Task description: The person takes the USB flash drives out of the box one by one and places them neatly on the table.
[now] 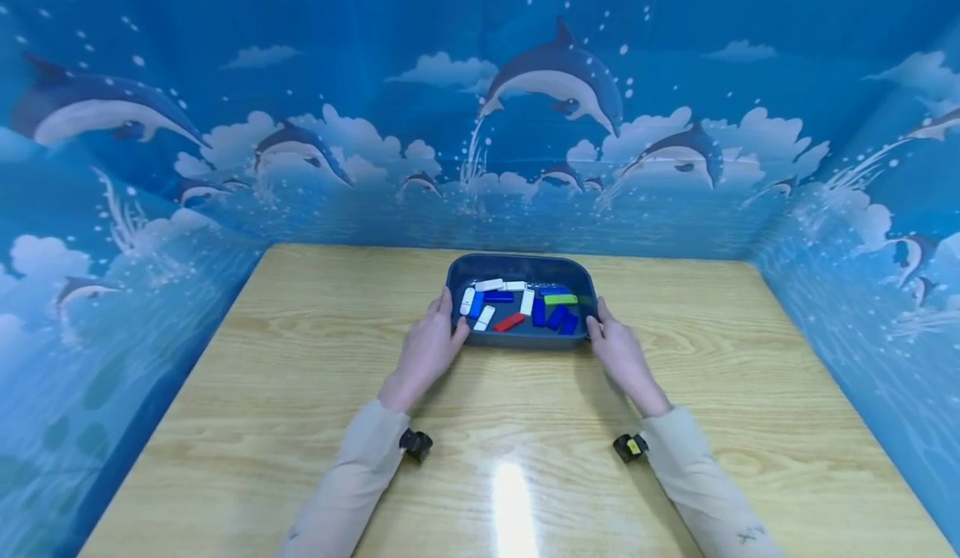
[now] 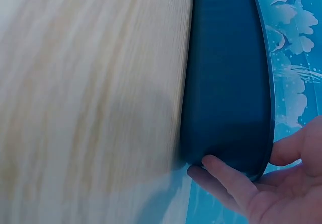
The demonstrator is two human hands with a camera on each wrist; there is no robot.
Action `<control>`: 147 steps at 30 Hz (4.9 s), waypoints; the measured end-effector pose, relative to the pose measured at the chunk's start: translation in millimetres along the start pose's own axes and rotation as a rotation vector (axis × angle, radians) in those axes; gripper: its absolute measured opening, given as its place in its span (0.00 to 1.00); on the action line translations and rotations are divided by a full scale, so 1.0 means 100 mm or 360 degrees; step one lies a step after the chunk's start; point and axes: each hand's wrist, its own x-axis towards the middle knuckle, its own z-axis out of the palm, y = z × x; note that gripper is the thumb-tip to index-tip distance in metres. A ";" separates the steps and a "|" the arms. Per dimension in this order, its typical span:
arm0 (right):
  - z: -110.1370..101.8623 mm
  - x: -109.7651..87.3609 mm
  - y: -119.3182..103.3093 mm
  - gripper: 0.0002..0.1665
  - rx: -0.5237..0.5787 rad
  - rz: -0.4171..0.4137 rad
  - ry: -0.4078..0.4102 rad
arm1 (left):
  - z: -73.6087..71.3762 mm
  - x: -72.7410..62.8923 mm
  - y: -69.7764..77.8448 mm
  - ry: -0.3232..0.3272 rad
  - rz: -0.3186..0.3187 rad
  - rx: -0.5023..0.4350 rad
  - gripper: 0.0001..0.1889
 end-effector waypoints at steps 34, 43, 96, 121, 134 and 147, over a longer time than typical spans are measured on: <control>0.21 -0.26 -0.27 0.39 0.0079 -0.0119 -0.0165 | -0.30 -0.36 -0.36 0.0112 0.0006 0.0068 0.29; 0.25 -0.37 -0.34 0.40 0.0074 -0.0178 -0.0219 | -0.37 -0.54 -0.40 0.0187 0.0030 0.0143 0.28; 0.25 -0.58 -0.50 0.39 0.0029 -0.0272 -0.0199 | -0.52 -0.33 -0.57 0.0107 0.0014 0.0209 0.27; 0.71 -0.11 -0.86 0.18 -0.0477 -0.0817 -0.0195 | -0.35 -0.39 -0.59 0.0132 0.0002 0.0133 0.32; 0.82 -0.05 -0.89 0.27 -0.0695 -0.0815 -0.0194 | -0.44 -0.51 -0.63 0.0095 0.0288 0.0293 0.26; 0.84 -0.02 -0.91 0.32 -0.0773 -0.0786 -0.0203 | -0.53 -0.78 -0.64 -0.0079 0.0923 0.0272 0.16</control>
